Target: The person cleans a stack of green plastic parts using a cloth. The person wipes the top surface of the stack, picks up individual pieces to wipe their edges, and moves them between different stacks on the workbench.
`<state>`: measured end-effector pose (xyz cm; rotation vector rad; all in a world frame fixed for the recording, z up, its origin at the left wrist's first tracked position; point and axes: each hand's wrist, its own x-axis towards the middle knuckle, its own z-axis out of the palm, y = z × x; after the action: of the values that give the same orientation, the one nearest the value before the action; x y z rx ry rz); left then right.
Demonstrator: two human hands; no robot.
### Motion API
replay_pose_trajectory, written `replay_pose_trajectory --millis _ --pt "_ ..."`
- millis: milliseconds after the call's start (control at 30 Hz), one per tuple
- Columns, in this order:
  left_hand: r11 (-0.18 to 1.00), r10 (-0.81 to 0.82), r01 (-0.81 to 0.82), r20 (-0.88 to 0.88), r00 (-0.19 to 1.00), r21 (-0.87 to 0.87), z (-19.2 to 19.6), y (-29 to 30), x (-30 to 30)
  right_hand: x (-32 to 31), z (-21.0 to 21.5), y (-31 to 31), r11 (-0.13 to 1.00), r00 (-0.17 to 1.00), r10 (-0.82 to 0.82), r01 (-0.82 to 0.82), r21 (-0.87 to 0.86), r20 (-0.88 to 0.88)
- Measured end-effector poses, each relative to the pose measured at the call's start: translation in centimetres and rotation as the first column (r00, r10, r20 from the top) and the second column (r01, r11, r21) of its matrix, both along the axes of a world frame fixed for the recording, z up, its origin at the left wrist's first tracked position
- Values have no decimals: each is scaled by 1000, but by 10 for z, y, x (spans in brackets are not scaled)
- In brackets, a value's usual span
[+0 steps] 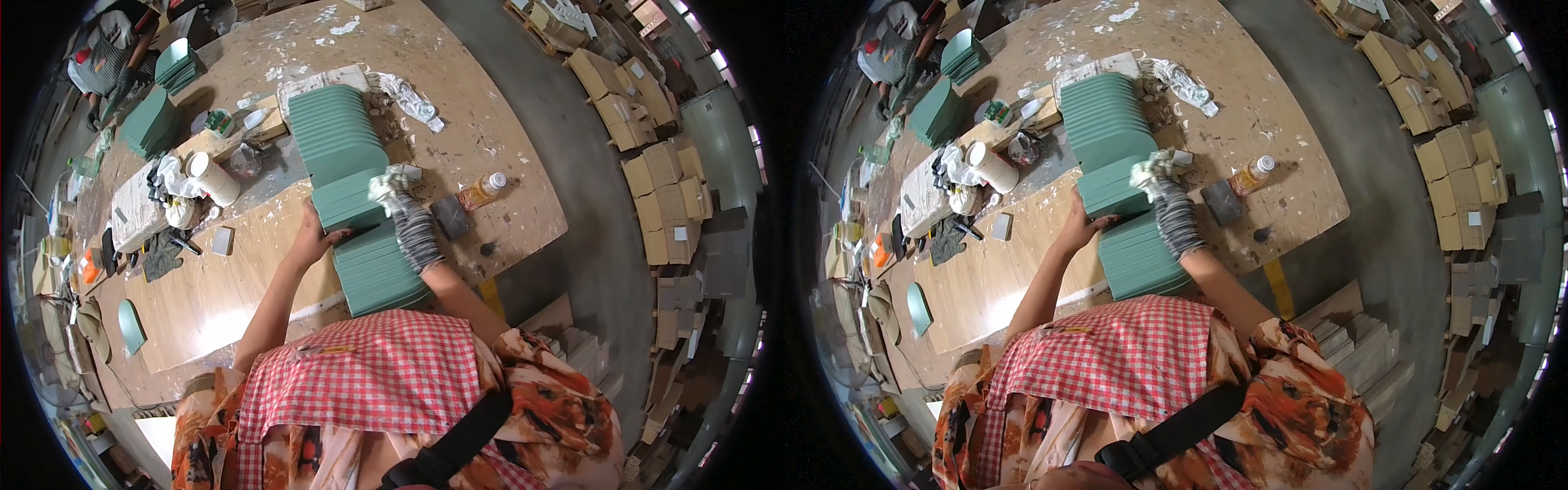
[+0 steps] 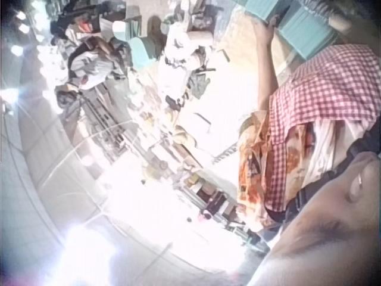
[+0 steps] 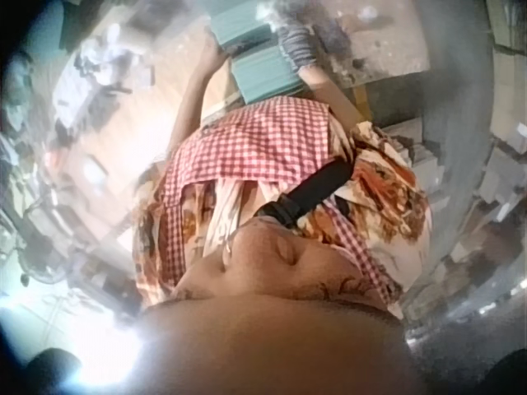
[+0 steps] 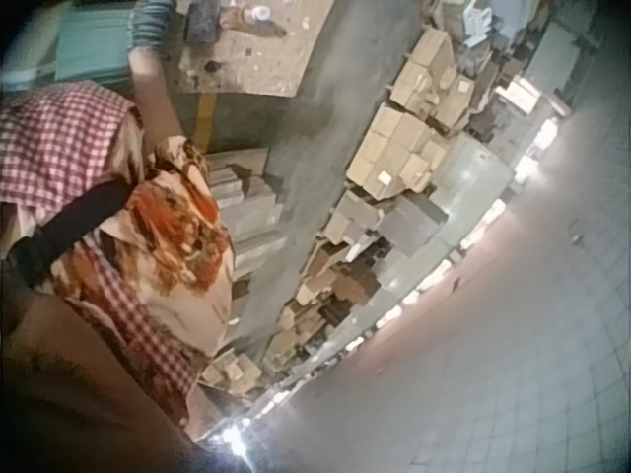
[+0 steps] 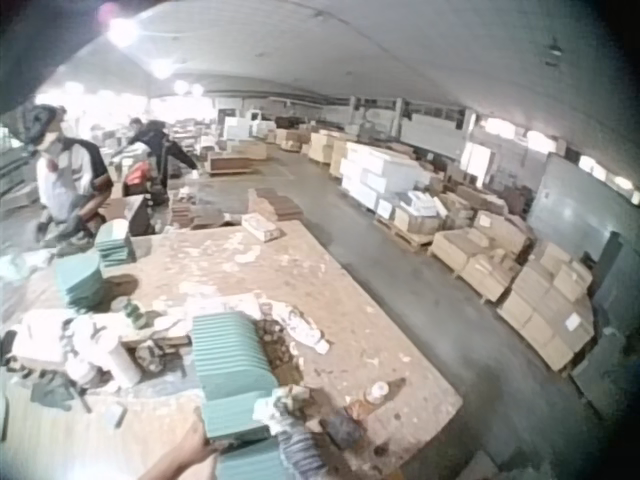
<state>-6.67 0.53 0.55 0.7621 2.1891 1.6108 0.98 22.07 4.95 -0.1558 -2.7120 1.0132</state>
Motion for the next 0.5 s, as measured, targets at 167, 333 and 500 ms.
replay_pose_trajectory --millis 167,333,500 --pt "997 7 -7 4 1000 -74 -3 -2 -2 -1 -16 23 814 954 -140 264 -517 266" --pt "991 -25 -8 -252 967 -131 -7 1 -5 3 -12 20 827 994 -58 103 -553 98" --pt "998 63 -62 39 997 -25 -9 -16 -1 -6 14 -29 972 974 151 -178 156 170"
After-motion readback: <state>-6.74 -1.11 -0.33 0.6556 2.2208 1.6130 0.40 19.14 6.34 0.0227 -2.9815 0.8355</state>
